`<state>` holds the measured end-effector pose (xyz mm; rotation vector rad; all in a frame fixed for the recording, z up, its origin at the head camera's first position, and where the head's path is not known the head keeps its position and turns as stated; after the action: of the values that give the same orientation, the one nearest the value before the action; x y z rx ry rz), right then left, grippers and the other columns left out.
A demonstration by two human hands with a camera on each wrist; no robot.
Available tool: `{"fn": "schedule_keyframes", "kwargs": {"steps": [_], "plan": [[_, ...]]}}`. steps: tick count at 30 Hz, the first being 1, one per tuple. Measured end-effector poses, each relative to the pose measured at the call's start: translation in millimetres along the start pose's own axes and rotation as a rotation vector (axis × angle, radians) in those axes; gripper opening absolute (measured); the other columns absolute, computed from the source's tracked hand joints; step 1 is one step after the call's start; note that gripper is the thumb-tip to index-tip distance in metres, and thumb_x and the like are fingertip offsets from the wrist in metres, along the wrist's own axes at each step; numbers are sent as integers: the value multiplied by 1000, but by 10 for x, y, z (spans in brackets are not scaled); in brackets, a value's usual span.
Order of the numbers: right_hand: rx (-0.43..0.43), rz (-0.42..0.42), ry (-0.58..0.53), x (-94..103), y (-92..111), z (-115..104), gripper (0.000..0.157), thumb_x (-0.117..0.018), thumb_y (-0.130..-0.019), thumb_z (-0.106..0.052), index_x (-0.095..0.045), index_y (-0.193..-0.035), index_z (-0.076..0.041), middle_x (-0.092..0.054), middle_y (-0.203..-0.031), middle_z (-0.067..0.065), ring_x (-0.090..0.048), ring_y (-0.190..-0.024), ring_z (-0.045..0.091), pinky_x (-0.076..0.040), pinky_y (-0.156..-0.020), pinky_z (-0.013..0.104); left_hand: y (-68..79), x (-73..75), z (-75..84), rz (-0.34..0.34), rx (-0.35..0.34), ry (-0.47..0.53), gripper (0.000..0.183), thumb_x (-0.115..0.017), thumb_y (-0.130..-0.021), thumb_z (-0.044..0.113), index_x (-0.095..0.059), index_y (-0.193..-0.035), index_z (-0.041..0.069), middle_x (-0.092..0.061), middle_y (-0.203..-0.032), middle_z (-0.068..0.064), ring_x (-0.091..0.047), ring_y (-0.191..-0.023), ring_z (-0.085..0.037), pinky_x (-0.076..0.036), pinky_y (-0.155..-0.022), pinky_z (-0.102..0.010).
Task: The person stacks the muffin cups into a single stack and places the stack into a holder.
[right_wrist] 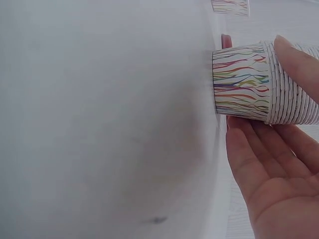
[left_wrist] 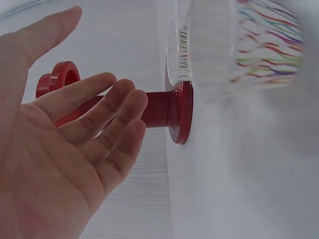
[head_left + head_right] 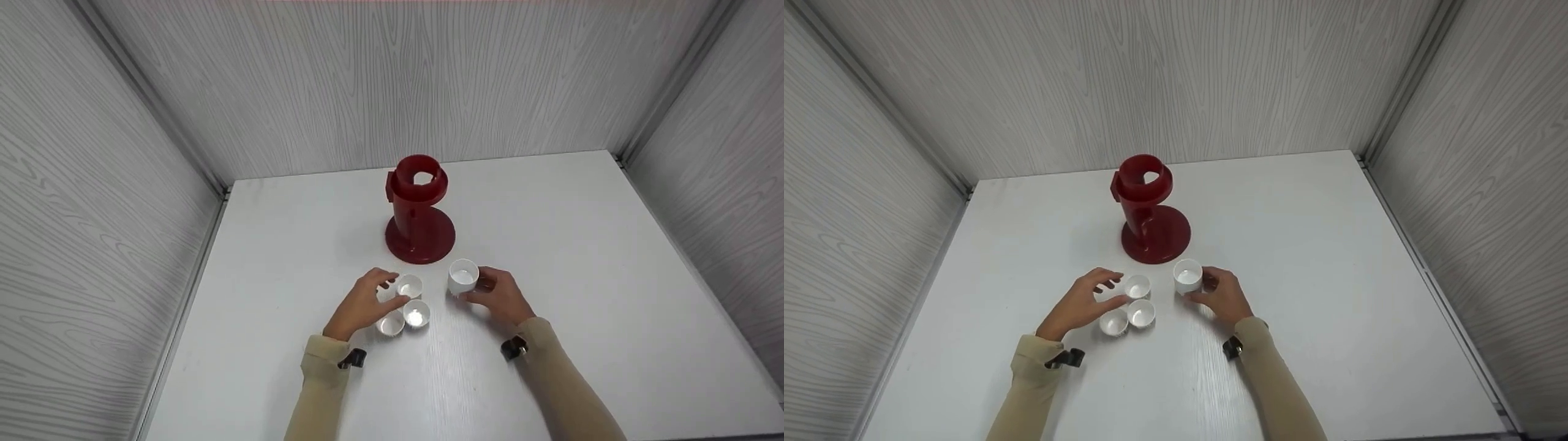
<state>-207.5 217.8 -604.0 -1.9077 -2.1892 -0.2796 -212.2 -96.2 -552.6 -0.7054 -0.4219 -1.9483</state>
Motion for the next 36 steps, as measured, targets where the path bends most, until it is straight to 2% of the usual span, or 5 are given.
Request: {"fn": "schedule_keyframes", "kwargs": {"steps": [7, 14, 20, 25, 36], "plan": [[-7, 2, 23, 29, 7, -14, 61, -92, -77, -17, -68, -132, -9, -72, -128, 9, -71, -117, 25, -57, -103, 34, 228, -61, -135, -10, 99, -51, 74, -83, -85, 48, -60, -141, 5, -61, -138, -11, -60, -124, -29, -53, -106, -49], [-21, 4, 15, 30, 3, -11, 61, -92, -77, -15, -68, -132, -7, -71, -130, 13, -70, -118, 29, -57, -104, 38, 319, -143, -194, -13, 172, -85, 78, -89, -79, 45, -60, -141, 8, -62, -133, -9, -61, -120, -25, -54, -106, -47], [-17, -1, 18, 20, 1, -21, 60, -91, -78, -15, -67, -132, -6, -71, -130, 13, -69, -119, 29, -57, -105, 38, 350, -207, -225, -22, 142, -92, 77, -91, -78, 38, -60, -139, 3, -62, -126, -10, -60, -113, -24, -55, -100, -44], [-5, -14, -18, 20, 2, -42, 59, -91, -78, -11, -68, -131, -5, -71, -130, 14, -70, -119, 30, -57, -103, 35, 354, -239, -247, -25, 149, -87, 75, -92, -76, 38, -61, -136, 5, -62, -123, -8, -58, -110, -21, -53, -103, -43], [-21, -9, 19, 9, -2, -9, 63, -92, -77, -17, -66, -134, -5, -70, -131, 14, -70, -120, 30, -57, -104, 38, 366, -240, -271, -16, 146, -74, 65, -90, -80, 32, -62, -130, 4, -62, -118, -8, -57, -105, -20, -52, -102, -44]]}}
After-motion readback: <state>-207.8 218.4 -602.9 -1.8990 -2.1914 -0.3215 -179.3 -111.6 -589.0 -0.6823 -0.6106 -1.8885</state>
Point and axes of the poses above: each hand's wrist, its own y-axis away from the middle knuckle, its own x-axis out of the back of the hand, z = x × y, the point moved 2 cm from there along -y, towards the middle knuckle
